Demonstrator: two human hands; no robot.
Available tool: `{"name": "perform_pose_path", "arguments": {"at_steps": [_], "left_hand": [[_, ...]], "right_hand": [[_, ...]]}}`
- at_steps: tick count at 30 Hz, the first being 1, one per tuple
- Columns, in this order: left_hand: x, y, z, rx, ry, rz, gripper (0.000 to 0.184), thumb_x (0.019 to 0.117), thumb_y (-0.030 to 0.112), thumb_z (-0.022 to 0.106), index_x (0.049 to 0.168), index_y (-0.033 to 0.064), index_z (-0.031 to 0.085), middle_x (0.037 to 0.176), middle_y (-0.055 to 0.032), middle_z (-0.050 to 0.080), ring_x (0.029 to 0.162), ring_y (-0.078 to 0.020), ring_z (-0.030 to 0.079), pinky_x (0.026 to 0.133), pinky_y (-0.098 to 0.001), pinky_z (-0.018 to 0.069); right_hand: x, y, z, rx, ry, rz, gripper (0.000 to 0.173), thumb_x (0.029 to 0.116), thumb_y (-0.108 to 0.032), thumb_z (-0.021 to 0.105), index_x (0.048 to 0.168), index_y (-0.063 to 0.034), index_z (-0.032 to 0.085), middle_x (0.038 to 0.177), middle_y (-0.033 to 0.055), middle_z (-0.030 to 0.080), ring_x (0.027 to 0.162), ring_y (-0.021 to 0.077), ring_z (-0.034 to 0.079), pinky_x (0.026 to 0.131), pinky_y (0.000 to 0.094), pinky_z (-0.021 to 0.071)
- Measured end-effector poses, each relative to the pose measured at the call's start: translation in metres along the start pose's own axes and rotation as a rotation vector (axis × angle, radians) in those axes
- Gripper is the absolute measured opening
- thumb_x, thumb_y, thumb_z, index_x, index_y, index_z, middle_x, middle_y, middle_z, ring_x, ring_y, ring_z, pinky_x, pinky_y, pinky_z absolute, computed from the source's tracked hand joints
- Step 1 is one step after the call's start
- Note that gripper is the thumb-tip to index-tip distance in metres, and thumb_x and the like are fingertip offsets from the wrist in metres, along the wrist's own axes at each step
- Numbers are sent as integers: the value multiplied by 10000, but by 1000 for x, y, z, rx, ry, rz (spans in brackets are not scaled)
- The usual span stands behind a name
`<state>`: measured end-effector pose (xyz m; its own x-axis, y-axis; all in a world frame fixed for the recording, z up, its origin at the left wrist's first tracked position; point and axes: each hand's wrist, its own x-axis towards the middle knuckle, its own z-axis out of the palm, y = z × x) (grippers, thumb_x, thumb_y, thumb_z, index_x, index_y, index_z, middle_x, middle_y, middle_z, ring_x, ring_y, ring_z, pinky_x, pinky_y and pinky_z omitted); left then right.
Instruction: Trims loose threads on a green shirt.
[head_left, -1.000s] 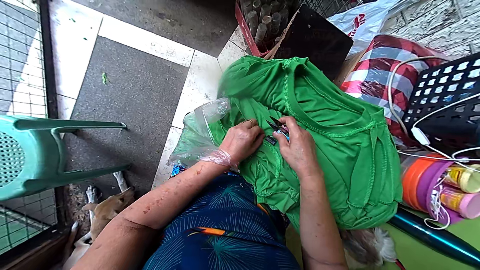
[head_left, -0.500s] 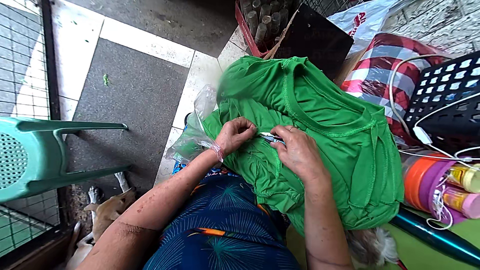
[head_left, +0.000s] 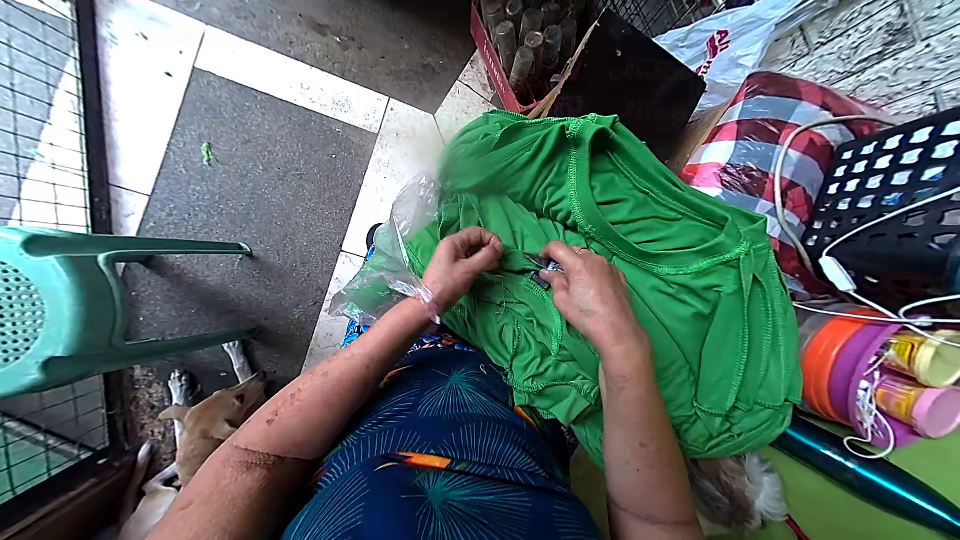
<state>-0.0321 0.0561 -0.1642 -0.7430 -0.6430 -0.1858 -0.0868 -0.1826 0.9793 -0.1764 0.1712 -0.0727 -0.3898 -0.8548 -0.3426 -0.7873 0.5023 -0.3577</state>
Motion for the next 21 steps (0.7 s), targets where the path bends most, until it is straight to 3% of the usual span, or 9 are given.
{"name": "perform_pose_path", "arguments": {"at_steps": [2, 5, 7, 9, 12, 15, 18, 19, 21], "left_hand": [[-2, 9, -16, -151, -74, -39, 157, 959, 79, 531, 860, 129, 641, 751, 103, 637, 719, 3, 608, 719, -209, 526], [-15, 19, -35, -209, -255, 1, 191, 934, 139, 561, 797, 190, 683, 794, 103, 661, 741, -4, 619, 698, -205, 532], [-28, 24, -36, -194, -367, 1, 163, 916, 159, 598, 779, 173, 686, 820, 84, 656, 744, -7, 615, 672, -193, 531], [-38, 31, -28, -176, -464, -45, 135, 892, 119, 625, 772, 145, 682, 816, 95, 656, 731, 17, 612, 656, -171, 529], [-50, 42, -13, -133, -661, -26, 112, 916, 98, 613, 833, 68, 680, 851, 89, 626, 772, 60, 582, 680, -129, 498], [-61, 50, 0, -106, -829, 93, 161, 932, 101, 605, 840, -13, 673, 851, 14, 613, 768, 44, 531, 668, -131, 432], [-71, 54, 5, -120, -910, 167, 160, 922, 91, 617, 832, -28, 675, 796, -1, 599, 720, 43, 497, 627, -125, 389], [-73, 56, 2, -105, -911, 187, 160, 921, 89, 615, 825, -26, 671, 786, -6, 590, 716, 39, 487, 620, -125, 374], [-77, 59, -10, -35, -838, 222, 183, 927, 104, 614, 821, -32, 675, 806, -40, 609, 762, 1, 513, 663, -150, 395]], "right_hand": [[1, 9, -2, 141, 25, 37, 207, 1014, -109, 635, 1195, -17, 670, 962, 226, 701, 873, 416, 692, 730, 615, 526], [-1, 18, 0, 302, 54, 72, 287, 1021, -132, 630, 1278, -12, 591, 864, 183, 653, 725, 328, 629, 645, 525, 510], [-1, 19, 1, 370, 89, 63, 296, 1010, -106, 631, 1286, -13, 578, 906, 182, 653, 741, 301, 624, 649, 492, 513], [2, 16, -1, 446, 137, 17, 313, 995, -87, 633, 1293, -15, 568, 1037, 181, 662, 838, 253, 648, 715, 427, 542], [12, -6, -9, 542, 179, -87, 420, 963, -137, 709, 1331, -28, 540, 1107, 152, 681, 915, 194, 672, 769, 340, 558], [28, -45, -15, 499, 129, -173, 684, 904, -355, 772, 1443, -31, 505, 1052, 152, 702, 877, 249, 696, 748, 437, 583], [49, -84, -4, 363, -96, -133, 841, 880, -490, 784, 1520, -63, 445, 1066, 196, 707, 925, 367, 697, 787, 601, 553], [56, -92, 5, 334, -158, -122, 764, 907, -445, 774, 1487, -48, 475, 1045, 204, 711, 931, 382, 699, 797, 613, 547], [69, -96, 28, 366, -183, -119, 372, 975, -219, 706, 1243, 26, 629, 995, 228, 700, 932, 390, 690, 820, 603, 535]]}}
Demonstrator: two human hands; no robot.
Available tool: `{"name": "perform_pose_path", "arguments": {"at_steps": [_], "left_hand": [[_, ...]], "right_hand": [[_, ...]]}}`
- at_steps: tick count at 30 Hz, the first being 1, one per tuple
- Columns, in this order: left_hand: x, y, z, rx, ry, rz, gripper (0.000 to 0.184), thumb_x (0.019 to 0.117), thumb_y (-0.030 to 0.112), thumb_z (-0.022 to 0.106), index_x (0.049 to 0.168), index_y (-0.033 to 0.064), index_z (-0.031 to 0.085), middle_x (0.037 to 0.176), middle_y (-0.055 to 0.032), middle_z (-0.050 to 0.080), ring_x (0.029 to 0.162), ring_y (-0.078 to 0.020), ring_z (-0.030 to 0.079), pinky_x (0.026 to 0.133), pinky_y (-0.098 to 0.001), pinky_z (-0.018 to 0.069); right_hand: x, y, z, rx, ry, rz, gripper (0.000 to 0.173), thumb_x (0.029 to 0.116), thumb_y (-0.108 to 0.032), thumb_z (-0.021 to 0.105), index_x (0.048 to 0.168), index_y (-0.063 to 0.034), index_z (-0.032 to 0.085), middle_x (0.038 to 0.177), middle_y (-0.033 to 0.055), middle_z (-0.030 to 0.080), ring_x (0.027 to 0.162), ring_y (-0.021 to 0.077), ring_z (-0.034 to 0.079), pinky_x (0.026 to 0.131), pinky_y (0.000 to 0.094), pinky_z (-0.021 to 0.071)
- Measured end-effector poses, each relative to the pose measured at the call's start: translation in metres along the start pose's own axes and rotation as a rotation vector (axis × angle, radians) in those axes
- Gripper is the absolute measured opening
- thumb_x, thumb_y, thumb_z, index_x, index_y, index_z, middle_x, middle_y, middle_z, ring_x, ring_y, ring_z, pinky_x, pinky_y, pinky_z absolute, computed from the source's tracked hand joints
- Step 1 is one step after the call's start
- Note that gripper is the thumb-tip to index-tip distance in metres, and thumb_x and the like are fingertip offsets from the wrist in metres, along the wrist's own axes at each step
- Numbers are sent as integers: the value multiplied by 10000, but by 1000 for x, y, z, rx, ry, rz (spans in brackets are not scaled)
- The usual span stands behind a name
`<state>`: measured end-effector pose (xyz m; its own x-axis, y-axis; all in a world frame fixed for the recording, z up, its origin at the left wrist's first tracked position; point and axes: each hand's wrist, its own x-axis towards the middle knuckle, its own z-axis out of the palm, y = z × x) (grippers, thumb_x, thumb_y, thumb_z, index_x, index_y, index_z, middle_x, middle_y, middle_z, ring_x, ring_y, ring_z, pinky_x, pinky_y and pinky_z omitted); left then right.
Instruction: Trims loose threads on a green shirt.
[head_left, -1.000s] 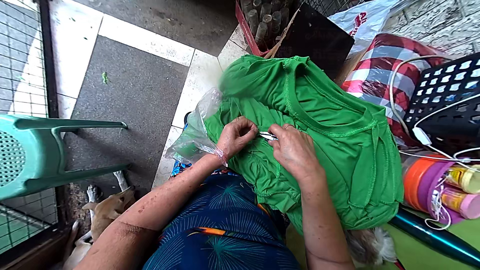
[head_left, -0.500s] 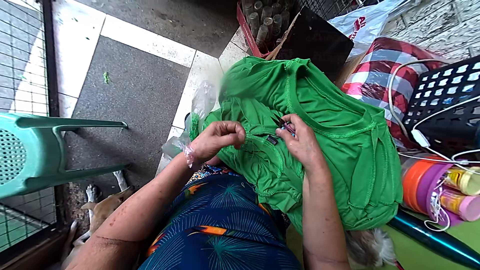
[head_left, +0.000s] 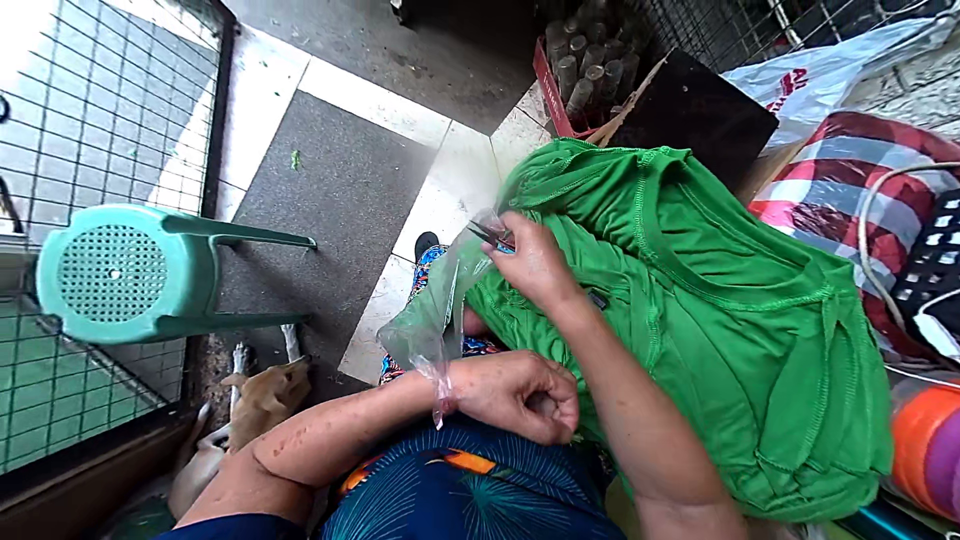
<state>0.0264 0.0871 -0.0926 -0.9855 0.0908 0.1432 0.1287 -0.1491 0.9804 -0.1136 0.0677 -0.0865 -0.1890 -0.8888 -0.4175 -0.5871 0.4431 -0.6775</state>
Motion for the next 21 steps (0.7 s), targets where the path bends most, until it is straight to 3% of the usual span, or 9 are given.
{"name": "perform_pose_path", "arguments": {"at_steps": [2, 4, 7, 10, 13, 16, 18, 20, 21], "left_hand": [[-18, 6, -11, 102, 189, -60, 219, 945, 144, 600, 842, -31, 683, 849, -47, 638, 816, -14, 566, 721, -172, 458], [-38, 4, -23, 232, 466, -165, 228, 969, 170, 589, 902, -22, 692, 888, -24, 656, 822, -5, 603, 743, -186, 514], [-57, -10, -49, 677, 744, -329, 168, 974, 92, 592, 966, -41, 694, 906, -130, 671, 779, -182, 657, 735, -357, 573], [-70, -14, -64, 846, 703, -656, 218, 995, 4, 592, 1180, -90, 660, 1140, -294, 665, 996, -445, 677, 893, -601, 526], [-78, -16, -72, 819, 680, -688, 374, 996, -31, 568, 1367, -80, 561, 1252, -296, 644, 1100, -451, 667, 981, -595, 506], [-81, -15, -73, 850, 769, -598, 173, 1022, 56, 579, 1090, -52, 697, 924, -194, 723, 829, -327, 724, 816, -527, 582], [-81, -14, -74, 908, 818, -577, 206, 995, 129, 646, 906, -52, 688, 832, -190, 682, 768, -329, 680, 735, -532, 536], [-83, -16, -75, 970, 799, -564, 186, 953, 123, 676, 896, -52, 702, 950, -238, 685, 900, -410, 677, 797, -605, 514], [-82, -15, -74, 968, 769, -572, 138, 943, 72, 675, 990, -50, 720, 1055, -266, 686, 994, -455, 667, 854, -642, 501]], "right_hand": [[4, 11, 10, 78, 32, -39, 202, 989, -117, 645, 1083, 58, 681, 954, 217, 695, 888, 344, 690, 814, 550, 547], [-4, 18, 8, 139, 51, -96, 182, 1001, -110, 632, 1055, 59, 674, 901, 181, 683, 799, 271, 682, 766, 469, 564], [-23, 20, 0, 180, 95, -182, 122, 982, -83, 653, 1018, 32, 669, 816, 113, 646, 682, 164, 618, 664, 334, 529], [-36, 19, -2, 212, 111, -234, 86, 970, -39, 665, 1019, 31, 667, 824, 124, 649, 670, 161, 621, 639, 311, 531], [-34, 28, 0, 236, 136, -244, 88, 963, -40, 667, 1017, 29, 672, 821, 110, 654, 669, 133, 615, 643, 284, 523], [-29, 36, 2, 264, 165, -233, 98, 965, -66, 660, 1010, 20, 674, 806, 71, 642, 665, 75, 592, 649, 229, 506], [-29, 37, 2, 283, 181, -229, 94, 966, -69, 661, 1000, 17, 671, 793, 56, 630, 656, 51, 575, 639, 202, 488], [-31, 38, 2, 291, 200, -237, 98, 963, -74, 669, 996, 18, 675, 806, 56, 635, 674, 40, 585, 654, 186, 495], [-33, 39, 0, 277, 213, -246, 116, 960, -84, 677, 1013, 20, 678, 842, 71, 655, 723, 56, 613, 694, 199, 516]]}}
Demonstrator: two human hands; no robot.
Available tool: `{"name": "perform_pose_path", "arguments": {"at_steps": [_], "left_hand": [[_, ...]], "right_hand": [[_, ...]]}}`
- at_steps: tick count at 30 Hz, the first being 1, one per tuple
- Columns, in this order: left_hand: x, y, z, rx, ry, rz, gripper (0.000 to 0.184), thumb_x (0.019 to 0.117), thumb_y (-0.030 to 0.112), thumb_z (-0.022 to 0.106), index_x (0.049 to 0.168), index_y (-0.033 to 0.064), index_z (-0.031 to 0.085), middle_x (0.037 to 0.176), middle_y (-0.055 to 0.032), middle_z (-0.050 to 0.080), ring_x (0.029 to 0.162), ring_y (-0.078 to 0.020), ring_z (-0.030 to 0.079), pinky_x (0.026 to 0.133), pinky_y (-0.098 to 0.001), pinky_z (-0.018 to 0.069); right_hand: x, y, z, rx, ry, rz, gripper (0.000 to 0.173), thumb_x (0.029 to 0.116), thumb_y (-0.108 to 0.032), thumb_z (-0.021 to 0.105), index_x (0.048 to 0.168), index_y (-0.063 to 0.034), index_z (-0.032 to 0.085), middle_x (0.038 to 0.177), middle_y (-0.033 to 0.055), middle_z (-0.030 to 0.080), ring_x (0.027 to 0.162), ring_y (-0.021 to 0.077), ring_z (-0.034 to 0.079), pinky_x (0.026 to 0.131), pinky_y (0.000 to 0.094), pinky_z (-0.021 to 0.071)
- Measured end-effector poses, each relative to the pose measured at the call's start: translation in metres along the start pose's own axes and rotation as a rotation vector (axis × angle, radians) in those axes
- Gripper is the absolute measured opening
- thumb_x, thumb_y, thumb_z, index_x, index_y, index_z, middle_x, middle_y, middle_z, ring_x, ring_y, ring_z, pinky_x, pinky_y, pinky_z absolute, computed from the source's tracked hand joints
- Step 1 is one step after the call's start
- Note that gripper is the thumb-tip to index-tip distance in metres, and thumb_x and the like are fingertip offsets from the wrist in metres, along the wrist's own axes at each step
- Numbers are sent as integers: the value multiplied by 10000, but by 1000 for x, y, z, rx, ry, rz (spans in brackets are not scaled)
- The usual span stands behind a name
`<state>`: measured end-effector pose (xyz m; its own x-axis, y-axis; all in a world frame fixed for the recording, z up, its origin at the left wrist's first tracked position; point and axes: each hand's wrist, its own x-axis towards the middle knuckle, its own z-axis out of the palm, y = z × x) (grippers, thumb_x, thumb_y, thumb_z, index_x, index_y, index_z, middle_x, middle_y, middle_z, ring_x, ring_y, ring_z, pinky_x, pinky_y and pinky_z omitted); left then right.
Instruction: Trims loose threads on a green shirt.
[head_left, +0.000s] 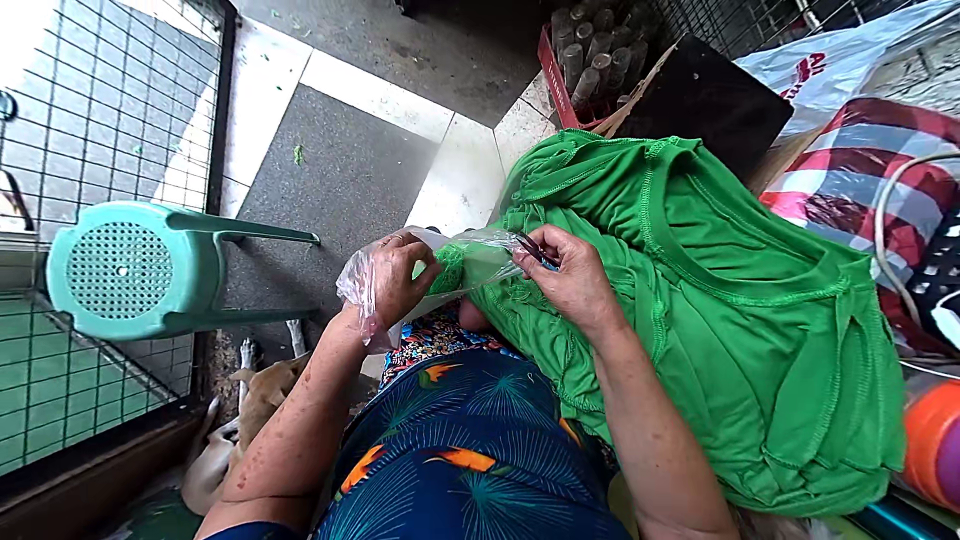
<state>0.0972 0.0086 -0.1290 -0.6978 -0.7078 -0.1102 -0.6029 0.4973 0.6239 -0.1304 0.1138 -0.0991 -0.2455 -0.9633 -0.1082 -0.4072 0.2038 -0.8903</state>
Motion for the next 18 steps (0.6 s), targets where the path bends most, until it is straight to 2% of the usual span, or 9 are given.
{"name": "perform_pose_path", "arguments": {"at_steps": [2, 3, 4, 5, 6, 8, 11, 16, 18], "left_hand": [[0, 5, -3, -63, -90, 10, 316, 956, 6, 642, 1270, -19, 667, 1254, -269, 650, 1151, -460, 630, 971, -640, 475], [0, 7, -4, -119, -113, 39, 349, 974, 21, 623, 1321, -12, 636, 1282, -240, 653, 1163, -406, 644, 1007, -579, 493], [0, 9, -3, -181, -106, 92, 306, 986, 57, 611, 1280, -19, 651, 1231, -206, 682, 1109, -330, 682, 996, -499, 532], [1, 11, -2, -245, -78, 145, 217, 983, 95, 611, 1142, -24, 697, 1112, -164, 708, 1016, -249, 699, 947, -429, 557], [3, 15, -2, -292, -64, 183, 183, 972, 140, 614, 1012, -2, 722, 1030, -110, 715, 956, -168, 689, 906, -357, 559], [9, 26, 2, -345, -68, 216, 180, 956, 177, 638, 904, 27, 722, 968, -67, 707, 894, -110, 669, 850, -306, 555], [23, 48, 25, -372, -66, 244, 143, 929, 147, 691, 902, 8, 710, 973, -117, 705, 894, -189, 684, 836, -385, 571], [57, 93, 76, -273, -134, 187, 338, 962, 174, 705, 1232, -28, 678, 1218, -276, 633, 1118, -428, 629, 972, -567, 504], [65, 100, 87, -254, -130, 254, 252, 932, 150, 731, 1116, -21, 721, 1147, -277, 636, 1087, -453, 617, 943, -582, 497]], "right_hand": [[-6, -5, -17, -61, 33, -8, 213, 963, -88, 678, 1127, 48, 675, 1001, 154, 711, 898, 160, 692, 827, 300, 568], [-12, -9, -31, -95, 65, 13, 256, 978, -90, 662, 1194, 47, 651, 1079, 176, 706, 964, 195, 701, 863, 336, 576], [-21, -12, -47, -131, 106, 49, 283, 1002, -91, 639, 1253, 40, 617, 1149, 189, 688, 1009, 217, 696, 885, 363, 574], [-31, -13, -62, -188, 167, 85, 294, 1015, -101, 628, 1281, 22, 599, 1194, 182, 675, 1032, 214, 696, 897, 367, 575], [-41, -11, -75, -253, 236, 130, 295, 1021, -121, 628, 1283, 13, 599, 1197, 178, 673, 1030, 216, 693, 896, 379, 572], [-61, -4, -91, -377, 341, 228, 275, 1014, -142, 648, 1232, 23, 625, 1126, 192, 680, 979, 258, 679, 867, 438, 553], [-94, 3, -95, -484, 346, 369, 318, 991, -175, 688, 1216, 46, 648, 1111, 238, 688, 1013, 357, 682, 890, 553, 542], [-148, -2, -74, -572, 280, 362, 440, 876, -299, 797, 1119, 52, 691, 1034, 247, 689, 860, 377, 689, 724, 553, 554], [-162, 0, -65, -614, 307, 300, 322, 853, -184, 795, 1081, 29, 712, 1019, 229, 684, 771, 352, 695, 622, 502, 556]]}}
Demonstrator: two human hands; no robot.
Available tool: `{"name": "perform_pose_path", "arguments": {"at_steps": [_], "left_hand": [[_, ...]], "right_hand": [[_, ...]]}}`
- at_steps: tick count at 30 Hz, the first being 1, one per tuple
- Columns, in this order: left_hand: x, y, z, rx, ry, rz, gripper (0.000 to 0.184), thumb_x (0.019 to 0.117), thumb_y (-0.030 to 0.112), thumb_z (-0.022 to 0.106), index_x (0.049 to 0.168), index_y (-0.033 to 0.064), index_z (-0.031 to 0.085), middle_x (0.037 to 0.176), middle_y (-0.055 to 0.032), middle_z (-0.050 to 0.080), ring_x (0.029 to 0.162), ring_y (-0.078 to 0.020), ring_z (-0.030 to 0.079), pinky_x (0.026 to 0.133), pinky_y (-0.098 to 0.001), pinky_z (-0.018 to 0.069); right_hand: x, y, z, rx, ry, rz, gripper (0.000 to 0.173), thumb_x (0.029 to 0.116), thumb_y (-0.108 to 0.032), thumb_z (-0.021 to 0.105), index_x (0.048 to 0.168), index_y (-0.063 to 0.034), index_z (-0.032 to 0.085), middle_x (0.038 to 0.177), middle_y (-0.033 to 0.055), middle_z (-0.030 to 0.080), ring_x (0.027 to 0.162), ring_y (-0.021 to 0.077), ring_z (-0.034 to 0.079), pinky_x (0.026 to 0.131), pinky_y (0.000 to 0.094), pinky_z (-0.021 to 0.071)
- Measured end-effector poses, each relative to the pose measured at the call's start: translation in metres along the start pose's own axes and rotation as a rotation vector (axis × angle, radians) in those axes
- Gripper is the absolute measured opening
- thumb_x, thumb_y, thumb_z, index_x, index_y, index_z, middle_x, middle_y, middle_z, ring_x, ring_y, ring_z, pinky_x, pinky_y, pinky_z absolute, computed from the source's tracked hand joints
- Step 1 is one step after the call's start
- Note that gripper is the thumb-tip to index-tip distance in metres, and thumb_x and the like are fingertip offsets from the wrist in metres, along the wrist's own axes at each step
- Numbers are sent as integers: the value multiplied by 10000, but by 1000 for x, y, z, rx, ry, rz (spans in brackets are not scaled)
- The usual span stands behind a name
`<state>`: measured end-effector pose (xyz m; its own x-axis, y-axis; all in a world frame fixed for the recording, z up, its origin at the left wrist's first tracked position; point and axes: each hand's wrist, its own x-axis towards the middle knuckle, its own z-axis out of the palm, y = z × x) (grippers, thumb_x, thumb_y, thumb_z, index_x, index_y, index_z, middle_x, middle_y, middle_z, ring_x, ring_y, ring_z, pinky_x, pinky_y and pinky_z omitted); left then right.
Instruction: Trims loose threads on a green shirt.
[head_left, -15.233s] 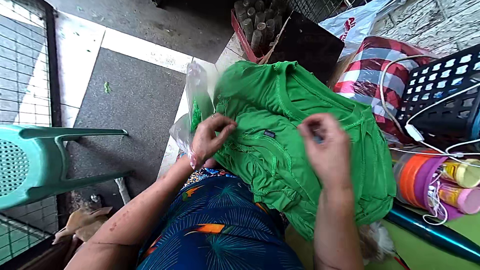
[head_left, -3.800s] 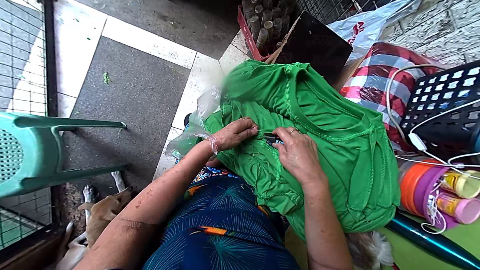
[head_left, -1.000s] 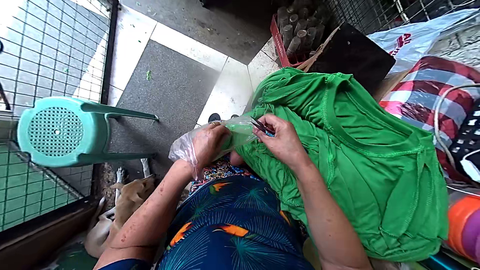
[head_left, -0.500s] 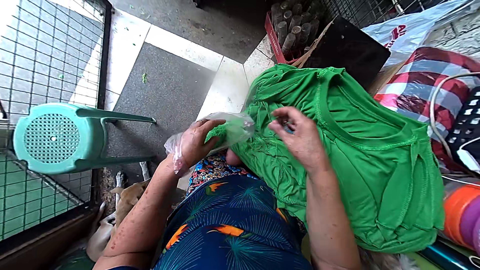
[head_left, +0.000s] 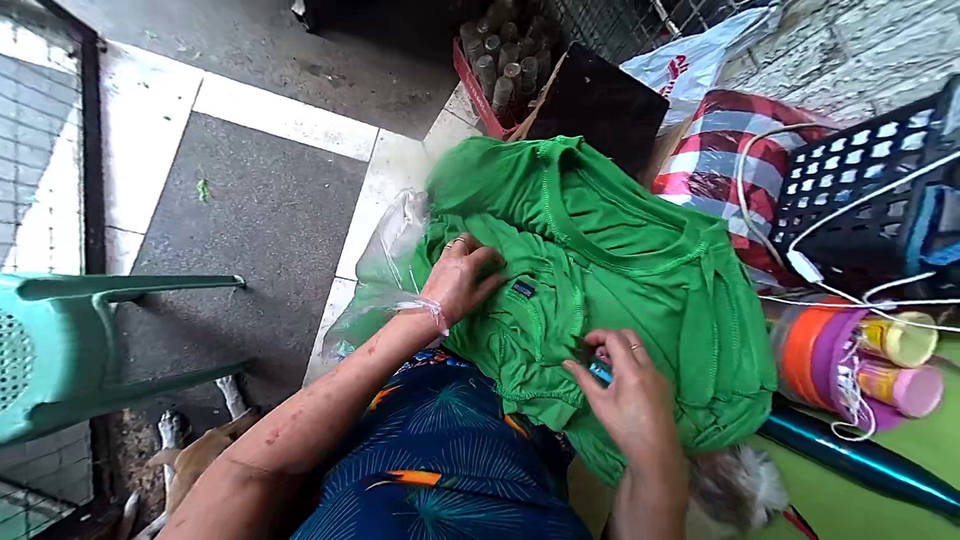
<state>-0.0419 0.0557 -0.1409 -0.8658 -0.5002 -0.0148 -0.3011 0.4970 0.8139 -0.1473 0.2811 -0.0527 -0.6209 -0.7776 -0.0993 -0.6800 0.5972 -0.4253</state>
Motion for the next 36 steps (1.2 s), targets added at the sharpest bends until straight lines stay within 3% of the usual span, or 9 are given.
{"name": "perform_pose_path", "arguments": {"at_steps": [5, 9, 11, 14, 20, 28, 30, 33, 36], "left_hand": [[9, 6, -20, 50, 105, 148, 184, 924, 94, 669, 1022, -61, 686, 1057, -252, 665, 973, -395, 659, 856, -552, 534], [50, 24, -43, 56, 297, 115, 276, 987, 119, 527, 1125, -105, 611, 859, -207, 684, 733, -276, 672, 696, -464, 547], [83, 34, -43, -99, 232, 112, 307, 1018, 133, 509, 1206, -101, 574, 999, -196, 701, 874, -222, 705, 814, -418, 580], [125, 24, -30, -368, -56, -41, 407, 1042, 114, 497, 1416, -44, 478, 1395, -203, 569, 1235, -203, 595, 1050, -378, 485], [105, -14, -17, -754, 202, -125, 314, 1019, 65, 435, 1291, -50, 541, 1264, -139, 655, 1108, -152, 667, 968, -332, 547], [50, -28, -21, -529, 232, -54, 232, 1002, 113, 531, 1135, -39, 646, 905, -1, 694, 792, -39, 663, 785, -258, 572], [51, -27, -19, -443, 71, -47, 278, 1018, 140, 529, 1183, -35, 668, 1011, -67, 724, 875, -89, 695, 840, -305, 584], [65, -36, -14, -377, -39, -42, 398, 1043, 136, 481, 1399, -20, 566, 1345, -160, 641, 1235, -191, 622, 1088, -383, 473], [75, -42, -11, -498, -5, -65, 405, 1030, 110, 475, 1403, -27, 555, 1310, -156, 650, 1177, -168, 640, 1046, -357, 497]], "right_hand": [[-6, 27, -8, 108, 276, -140, 171, 889, 26, 605, 1006, 44, 728, 972, 190, 722, 798, 215, 704, 709, 306, 584], [22, 36, -52, 37, 467, -92, 173, 978, 5, 563, 1065, 91, 685, 920, 225, 706, 798, 259, 684, 743, 384, 562], [49, 49, -69, 11, 481, 22, 245, 1036, -65, 534, 1166, 115, 638, 1036, 281, 681, 919, 354, 673, 829, 497, 540], [98, 87, -59, 12, 307, 279, 367, 1095, -175, 459, 1331, 91, 550, 1248, 334, 625, 1168, 494, 620, 985, 671, 474], [107, 98, -36, 41, 332, 405, 321, 1078, -181, 523, 1261, 70, 606, 1153, 332, 653, 1085, 511, 638, 929, 698, 459], [104, 95, -33, -14, 361, 411, 320, 1081, -173, 510, 1272, 67, 600, 1156, 339, 652, 1086, 512, 639, 932, 685, 457], [104, 95, -33, -29, 370, 410, 326, 1084, -188, 506, 1264, 67, 599, 1149, 334, 655, 1085, 505, 643, 928, 680, 461], [103, 90, -33, -25, 364, 429, 344, 1089, -192, 497, 1275, 79, 598, 1170, 341, 652, 1118, 503, 633, 964, 666, 446], [103, 94, -32, -2, 382, 399, 356, 1092, -215, 490, 1260, 81, 595, 1168, 343, 647, 1114, 487, 636, 963, 652, 451]]}}
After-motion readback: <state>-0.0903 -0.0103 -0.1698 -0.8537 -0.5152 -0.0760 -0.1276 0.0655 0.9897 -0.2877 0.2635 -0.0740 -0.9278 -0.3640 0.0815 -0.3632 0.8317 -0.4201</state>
